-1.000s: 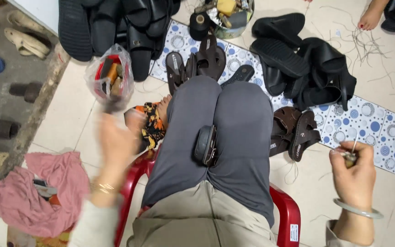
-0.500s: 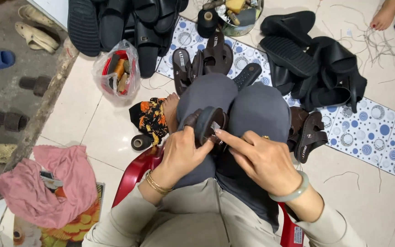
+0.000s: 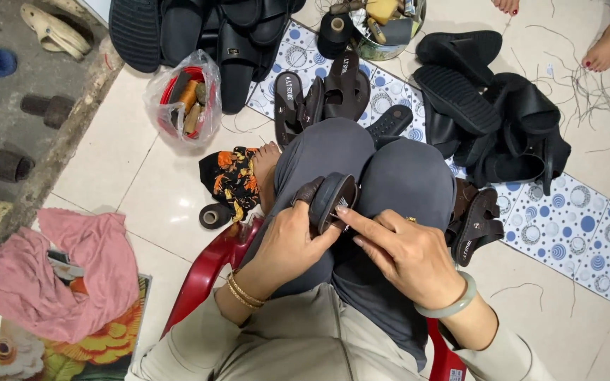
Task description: Hand-stitching the sole of a sandal to its upper part using a stitching awl and thread.
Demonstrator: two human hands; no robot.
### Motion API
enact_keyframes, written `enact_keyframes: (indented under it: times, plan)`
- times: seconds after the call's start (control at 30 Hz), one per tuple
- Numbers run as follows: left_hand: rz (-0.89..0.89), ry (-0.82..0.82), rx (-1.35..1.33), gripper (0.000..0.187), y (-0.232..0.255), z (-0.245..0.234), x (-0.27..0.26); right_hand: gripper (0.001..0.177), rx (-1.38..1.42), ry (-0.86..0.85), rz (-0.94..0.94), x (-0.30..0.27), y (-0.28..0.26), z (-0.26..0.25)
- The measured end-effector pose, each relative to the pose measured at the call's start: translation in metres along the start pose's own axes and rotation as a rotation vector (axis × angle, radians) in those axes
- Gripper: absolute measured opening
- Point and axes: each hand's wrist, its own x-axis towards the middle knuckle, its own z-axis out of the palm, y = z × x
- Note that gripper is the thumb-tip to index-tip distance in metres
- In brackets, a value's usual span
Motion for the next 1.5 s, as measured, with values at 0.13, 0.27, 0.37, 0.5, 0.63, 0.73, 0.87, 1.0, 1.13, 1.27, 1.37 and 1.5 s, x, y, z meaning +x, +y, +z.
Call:
enact_keyframes:
  times: [0.13,0.27,0.37,0.5,0.63,0.73,0.87,1.0,1.13,1.27,1.37,1.5]
  plan:
    - [-0.056,-0.047,0.015,0.039,0.006,-0.004,0.003,0.033,-0.012,0.009,-0.019,-0.001,0.002,0.0]
    - [-0.001,-0.043,0.125,0.043,0.0,0.004,0.0,0.033,-0.021,0.005,-0.031,-0.003,0.002,-0.002]
    - [-0.032,-0.107,0.251,0.064,0.009,0.005,-0.007,0.038,-0.25,-0.016,-0.2,-0.01,0.004,-0.006]
    - [-0.005,-0.101,0.3,0.069,0.001,0.02,-0.018,0.05,-0.285,-0.126,-0.086,-0.023,0.008,0.001]
    - [0.072,0.057,0.384,0.041,-0.012,0.035,-0.025,0.067,-0.481,-0.211,-0.119,-0.021,0.009,0.01]
    - [0.038,0.051,0.404,0.04,-0.011,0.036,-0.024,0.057,-0.519,-0.104,-0.092,-0.019,0.005,0.029]
    - [0.079,-0.073,0.439,0.04,-0.017,0.033,-0.023,0.04,-0.432,0.07,-0.082,-0.021,0.002,0.041]
    - [-0.03,-0.197,0.097,0.046,0.001,-0.029,-0.012,0.042,-0.179,-0.039,-0.032,-0.022,0.0,0.018]
    - [0.391,-0.038,-0.043,0.02,0.021,-0.06,-0.03,0.042,-0.168,0.008,-0.076,-0.036,0.0,0.018]
    - [0.32,-0.577,-0.639,0.006,0.052,-0.09,-0.036,0.039,-0.258,-0.006,-0.04,-0.03,-0.01,0.019]
    - [0.158,-0.246,-0.095,0.011,0.029,-0.072,-0.023,0.038,-0.249,0.025,-0.041,-0.024,-0.017,0.022]
    - [0.296,0.02,0.02,0.021,0.009,-0.042,-0.017,0.034,-0.243,0.064,-0.065,-0.017,-0.019,0.019]
